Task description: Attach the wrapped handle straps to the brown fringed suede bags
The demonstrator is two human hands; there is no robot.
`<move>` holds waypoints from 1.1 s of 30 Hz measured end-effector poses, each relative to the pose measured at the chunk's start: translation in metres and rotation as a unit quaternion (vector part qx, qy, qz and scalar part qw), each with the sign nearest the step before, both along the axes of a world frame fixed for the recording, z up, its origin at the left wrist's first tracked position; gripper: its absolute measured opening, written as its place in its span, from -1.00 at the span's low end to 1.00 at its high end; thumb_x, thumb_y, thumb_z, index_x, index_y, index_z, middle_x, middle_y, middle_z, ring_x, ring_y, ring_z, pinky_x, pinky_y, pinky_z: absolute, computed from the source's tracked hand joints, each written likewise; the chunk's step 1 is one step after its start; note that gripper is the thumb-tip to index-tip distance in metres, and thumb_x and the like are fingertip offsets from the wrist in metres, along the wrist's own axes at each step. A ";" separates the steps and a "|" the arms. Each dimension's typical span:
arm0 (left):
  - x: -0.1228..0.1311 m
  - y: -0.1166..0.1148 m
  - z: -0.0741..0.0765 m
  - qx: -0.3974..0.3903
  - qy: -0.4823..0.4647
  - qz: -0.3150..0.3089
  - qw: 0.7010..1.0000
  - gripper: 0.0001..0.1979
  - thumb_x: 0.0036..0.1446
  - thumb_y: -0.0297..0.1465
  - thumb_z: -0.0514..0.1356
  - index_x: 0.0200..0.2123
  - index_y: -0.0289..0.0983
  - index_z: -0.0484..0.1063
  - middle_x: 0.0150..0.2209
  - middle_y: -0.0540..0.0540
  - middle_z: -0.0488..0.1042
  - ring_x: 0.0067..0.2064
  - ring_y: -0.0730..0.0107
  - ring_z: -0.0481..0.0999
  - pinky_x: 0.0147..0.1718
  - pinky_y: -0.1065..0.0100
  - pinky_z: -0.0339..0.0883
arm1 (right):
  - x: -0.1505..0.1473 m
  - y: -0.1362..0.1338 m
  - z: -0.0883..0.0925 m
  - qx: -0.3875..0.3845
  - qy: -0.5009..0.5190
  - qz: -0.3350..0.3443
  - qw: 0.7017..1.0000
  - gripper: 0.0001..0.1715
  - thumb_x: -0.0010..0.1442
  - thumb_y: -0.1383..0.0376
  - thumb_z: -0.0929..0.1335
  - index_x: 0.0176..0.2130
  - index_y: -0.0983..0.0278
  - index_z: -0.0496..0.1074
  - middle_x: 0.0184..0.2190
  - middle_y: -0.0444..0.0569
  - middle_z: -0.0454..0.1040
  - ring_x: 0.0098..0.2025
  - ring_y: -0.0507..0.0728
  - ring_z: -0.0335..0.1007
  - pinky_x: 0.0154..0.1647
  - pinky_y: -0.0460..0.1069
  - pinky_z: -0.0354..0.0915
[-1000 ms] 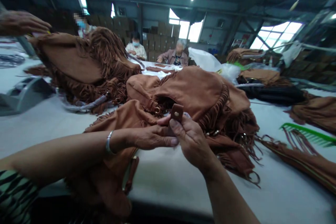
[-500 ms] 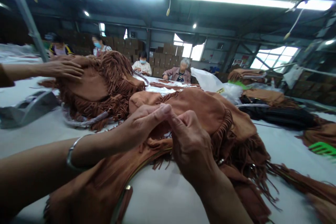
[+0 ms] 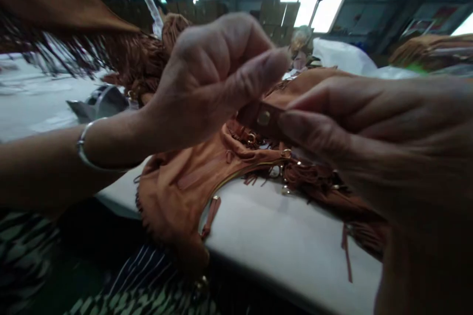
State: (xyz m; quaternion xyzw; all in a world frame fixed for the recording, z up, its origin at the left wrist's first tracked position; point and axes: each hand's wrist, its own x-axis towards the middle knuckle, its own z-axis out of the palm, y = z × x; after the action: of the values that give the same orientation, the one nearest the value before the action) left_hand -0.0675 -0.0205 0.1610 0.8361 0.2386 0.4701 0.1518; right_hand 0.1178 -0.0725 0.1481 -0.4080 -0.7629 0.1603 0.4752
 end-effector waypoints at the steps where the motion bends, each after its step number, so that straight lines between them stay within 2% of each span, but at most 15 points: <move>1: -0.008 -0.002 -0.018 -0.031 0.035 -0.008 0.999 -0.78 0.18 -0.32 0.09 -0.39 -0.39 0.34 -0.50 0.12 0.28 -0.36 0.54 0.46 -0.41 0.53 0.19 | 0.000 0.000 -0.011 -0.009 -0.041 -0.017 0.999 -0.85 0.07 0.14 0.43 -0.35 0.15 0.57 -0.64 -0.15 0.41 -0.63 0.02 0.33 -0.72 -0.07 0.00; 3: -0.027 -0.009 -0.060 -0.085 0.142 -0.024 0.986 -0.81 0.19 -0.33 0.13 -0.37 -0.35 0.36 -0.48 0.07 0.37 -0.42 0.55 0.40 -0.46 0.51 0.19 | -0.002 -0.001 -0.036 -0.036 -0.117 -0.054 0.991 -0.74 0.10 0.05 0.40 -0.43 0.16 0.53 -0.66 -0.13 0.40 -0.65 0.03 0.28 -0.74 -0.07 0.01; 6: -0.051 -0.028 -0.122 -0.123 0.319 -0.032 0.939 -0.80 0.21 -0.30 0.10 -0.34 -0.31 0.39 -0.41 -0.01 0.44 -0.36 0.42 0.40 -0.41 0.39 0.22 | -0.009 0.000 -0.076 -0.098 -0.177 -0.073 0.977 -0.59 0.16 0.02 0.34 -0.55 0.22 0.42 -0.70 -0.13 0.33 -0.68 0.01 0.17 -0.67 -0.06 0.00; 8: -0.060 -0.042 -0.149 -0.080 0.414 -0.014 0.907 -0.75 0.19 -0.24 0.11 -0.27 -0.33 0.41 -0.35 -0.10 0.45 -0.28 0.26 0.38 -0.30 0.26 0.25 | -0.015 0.004 -0.101 -0.151 -0.205 -0.095 0.962 -0.58 0.17 0.03 0.32 -0.56 0.22 0.37 -0.65 -0.10 0.36 -0.62 0.04 0.20 -0.59 -0.05 0.01; 10: -0.066 -0.055 -0.161 -0.033 0.438 0.024 0.898 -0.54 0.16 -0.10 0.10 -0.08 -0.38 0.37 -0.25 -0.17 0.46 -0.20 0.13 0.35 -0.19 0.13 0.22 | -0.020 0.010 -0.124 -0.195 -0.236 -0.134 0.942 -0.63 0.17 0.04 0.32 -0.53 0.22 0.38 -0.59 -0.06 0.40 -0.55 0.08 0.24 -0.52 -0.03 -0.03; 13: -0.077 -0.064 -0.163 0.015 0.444 -0.021 0.896 -0.33 0.08 0.09 0.07 0.02 -0.36 0.30 -0.06 -0.22 0.41 -0.07 0.05 0.31 -0.07 0.07 0.15 | -0.023 0.019 -0.154 -0.248 -0.229 -0.163 0.927 -0.65 0.14 0.04 0.33 -0.51 0.22 0.40 -0.58 -0.04 0.39 -0.54 0.09 0.20 -0.50 -0.04 -0.10; 16: -0.087 -0.059 -0.162 0.081 0.472 -0.105 0.871 -0.40 0.10 0.01 0.13 0.01 -0.35 0.30 0.05 -0.24 0.35 0.07 0.04 0.26 0.04 0.10 0.06 | -0.023 0.023 -0.168 -0.294 -0.173 -0.114 0.933 -0.55 0.12 -0.04 0.31 -0.51 0.26 0.41 -0.62 -0.09 0.33 -0.58 0.04 0.14 -0.54 -0.06 -0.08; 18: -0.090 -0.050 -0.163 0.111 0.475 -0.123 0.864 -0.49 0.14 -0.05 0.13 -0.04 -0.36 0.33 0.00 -0.23 0.39 0.07 0.06 0.27 0.06 0.10 0.04 | -0.022 0.022 -0.168 -0.338 -0.108 -0.044 0.934 -0.47 0.11 -0.11 0.30 -0.49 0.28 0.42 -0.66 -0.15 0.26 -0.61 0.00 0.08 -0.59 -0.08 -0.09; 21: -0.086 -0.035 -0.162 0.101 0.459 -0.153 0.869 -0.62 0.19 -0.09 0.09 -0.28 -0.33 0.38 -0.23 -0.16 0.47 -0.14 0.18 0.37 -0.06 0.16 0.15 | -0.019 0.018 -0.159 -0.392 0.008 0.045 0.919 -0.45 0.05 -0.12 0.36 -0.57 0.31 0.35 -0.68 -0.21 0.17 -0.64 -0.06 -0.02 -0.64 -0.11 -0.12; 23: -0.081 -0.027 -0.158 0.076 0.436 -0.184 0.878 -0.68 0.23 -0.16 0.07 -0.37 -0.31 0.37 -0.35 -0.12 0.45 -0.26 0.27 0.37 -0.16 0.23 0.19 | -0.014 0.016 -0.153 -0.382 0.066 0.018 0.921 -0.44 0.01 -0.08 0.40 -0.63 0.30 0.26 -0.71 -0.22 0.15 -0.66 -0.09 -0.05 -0.67 -0.13 -0.12; 25: -0.077 -0.020 -0.151 0.038 0.397 -0.200 0.895 -0.73 0.25 -0.23 0.07 -0.36 -0.30 0.37 -0.36 -0.10 0.44 -0.29 0.33 0.36 -0.21 0.29 0.21 | -0.006 0.017 -0.148 -0.366 0.141 -0.032 0.919 -0.48 0.00 -0.05 0.43 -0.60 0.30 0.28 -0.72 -0.23 0.17 -0.68 -0.09 -0.01 -0.70 -0.16 -0.06; 27: -0.072 -0.014 -0.141 -0.014 0.339 -0.169 0.925 -0.76 0.27 -0.24 0.05 -0.30 -0.29 0.38 -0.35 -0.06 0.44 -0.28 0.37 0.38 -0.24 0.33 0.23 | 0.002 0.018 -0.143 -0.366 0.225 -0.040 0.902 -0.54 0.01 -0.02 0.43 -0.52 0.31 0.35 -0.67 -0.19 0.27 -0.67 -0.08 0.11 -0.70 -0.17 0.06; 29: -0.064 -0.006 -0.132 -0.059 0.272 -0.090 0.956 -0.74 0.27 -0.23 0.04 -0.29 -0.29 0.38 -0.35 -0.04 0.43 -0.31 0.42 0.38 -0.31 0.37 0.23 | 0.010 0.019 -0.139 -0.373 0.292 -0.023 0.880 -0.58 0.01 0.01 0.44 -0.46 0.32 0.38 -0.63 -0.15 0.36 -0.66 -0.06 0.21 -0.67 -0.17 0.16; 31: -0.049 0.002 -0.125 -0.083 0.226 -0.023 0.970 -0.70 0.27 -0.20 0.03 -0.35 -0.29 0.36 -0.39 -0.02 0.42 -0.37 0.46 0.36 -0.40 0.41 0.22 | 0.017 0.020 -0.134 -0.356 0.343 -0.029 0.869 -0.60 0.01 0.04 0.45 -0.45 0.32 0.38 -0.61 -0.14 0.40 -0.66 -0.06 0.25 -0.67 -0.17 0.19; 33: -0.028 0.008 -0.125 -0.097 0.214 0.010 0.972 -0.66 0.27 -0.17 0.00 -0.39 -0.29 0.34 -0.43 -0.01 0.40 -0.42 0.48 0.34 -0.44 0.42 0.19 | 0.022 0.020 -0.132 -0.324 0.383 -0.052 0.864 -0.62 0.02 0.06 0.45 -0.45 0.32 0.37 -0.61 -0.15 0.41 -0.67 -0.07 0.25 -0.70 -0.19 0.17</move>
State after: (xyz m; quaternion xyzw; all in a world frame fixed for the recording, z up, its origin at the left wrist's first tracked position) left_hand -0.0953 -0.0129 0.0355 0.8962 0.3179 0.2564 0.1730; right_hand 0.1403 -0.0522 0.0161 -0.4845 -0.4042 0.5168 0.5786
